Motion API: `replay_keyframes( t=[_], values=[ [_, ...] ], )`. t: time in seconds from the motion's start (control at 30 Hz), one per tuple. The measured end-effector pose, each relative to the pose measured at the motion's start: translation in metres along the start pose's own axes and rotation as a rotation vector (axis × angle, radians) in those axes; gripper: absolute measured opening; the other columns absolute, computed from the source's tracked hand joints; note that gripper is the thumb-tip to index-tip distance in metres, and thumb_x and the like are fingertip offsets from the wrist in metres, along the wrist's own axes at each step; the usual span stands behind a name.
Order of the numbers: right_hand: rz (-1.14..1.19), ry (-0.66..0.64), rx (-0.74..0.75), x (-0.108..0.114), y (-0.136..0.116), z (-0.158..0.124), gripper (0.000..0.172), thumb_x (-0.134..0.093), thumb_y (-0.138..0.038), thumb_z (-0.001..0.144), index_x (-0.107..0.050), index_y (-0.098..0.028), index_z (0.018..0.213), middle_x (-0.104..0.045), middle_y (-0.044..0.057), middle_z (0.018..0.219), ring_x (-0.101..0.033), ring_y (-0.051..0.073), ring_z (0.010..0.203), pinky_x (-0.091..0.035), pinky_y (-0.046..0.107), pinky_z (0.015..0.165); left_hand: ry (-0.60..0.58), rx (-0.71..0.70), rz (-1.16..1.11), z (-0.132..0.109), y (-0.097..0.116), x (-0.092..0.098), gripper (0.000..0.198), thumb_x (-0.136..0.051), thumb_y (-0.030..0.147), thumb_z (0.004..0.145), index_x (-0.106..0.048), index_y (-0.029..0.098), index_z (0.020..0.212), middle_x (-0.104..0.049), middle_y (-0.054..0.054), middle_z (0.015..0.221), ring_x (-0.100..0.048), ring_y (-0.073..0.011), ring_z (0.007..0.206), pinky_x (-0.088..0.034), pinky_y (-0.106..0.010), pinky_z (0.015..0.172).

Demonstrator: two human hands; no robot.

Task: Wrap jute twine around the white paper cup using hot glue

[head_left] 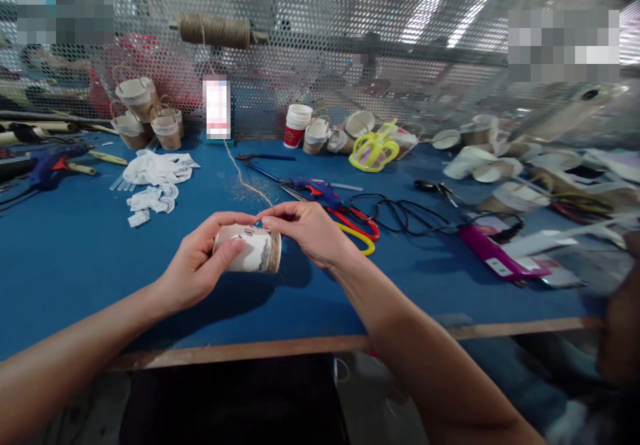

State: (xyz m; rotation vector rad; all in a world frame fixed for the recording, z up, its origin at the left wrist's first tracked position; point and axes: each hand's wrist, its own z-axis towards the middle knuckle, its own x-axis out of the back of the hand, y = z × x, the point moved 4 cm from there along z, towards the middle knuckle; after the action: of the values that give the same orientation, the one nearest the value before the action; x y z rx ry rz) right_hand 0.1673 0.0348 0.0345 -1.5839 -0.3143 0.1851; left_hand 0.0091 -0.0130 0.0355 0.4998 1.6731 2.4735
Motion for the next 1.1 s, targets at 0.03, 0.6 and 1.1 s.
replay_keyframes(
  t=[0.03,0.6,1.1],
  values=[
    [0.002,-0.005,-0.009,0.000,0.001,0.000,0.017,-0.069,-0.028,0.065,-0.069,-0.016,0.077,-0.065,0.001,0.069,-0.055,0.010,0.063,-0.042,0.027,0.062,0.010,0.006,-0.006,0.000,0.000,0.000,0.025,-0.049,0.030,0.088,-0.053,0.018,0.110,-0.064,-0.004,0.087,-0.056,-0.0089,0.063,-0.045,-0.016,0.055],
    [-0.029,0.056,0.041,0.002,-0.005,-0.001,0.025,-0.069,-0.029,0.065,-0.064,-0.015,0.086,-0.061,0.000,0.072,-0.053,0.009,0.064,-0.043,0.025,0.062,0.003,-0.224,0.268,-0.004,0.004,0.003,0.025,-0.046,0.019,0.088,-0.053,0.019,0.113,-0.063,-0.007,0.104,-0.061,-0.0136,0.081,-0.048,-0.022,0.069],
    [0.170,-0.054,-0.087,-0.001,-0.004,-0.005,0.031,-0.067,-0.043,0.066,-0.052,-0.016,0.061,-0.056,-0.004,0.053,-0.049,0.006,0.048,-0.036,0.021,0.049,-0.049,-0.283,0.439,0.006,0.000,0.005,0.039,-0.053,0.019,0.084,-0.045,0.018,0.123,-0.061,-0.009,0.114,-0.061,-0.0181,0.096,-0.049,-0.027,0.083]
  ],
)
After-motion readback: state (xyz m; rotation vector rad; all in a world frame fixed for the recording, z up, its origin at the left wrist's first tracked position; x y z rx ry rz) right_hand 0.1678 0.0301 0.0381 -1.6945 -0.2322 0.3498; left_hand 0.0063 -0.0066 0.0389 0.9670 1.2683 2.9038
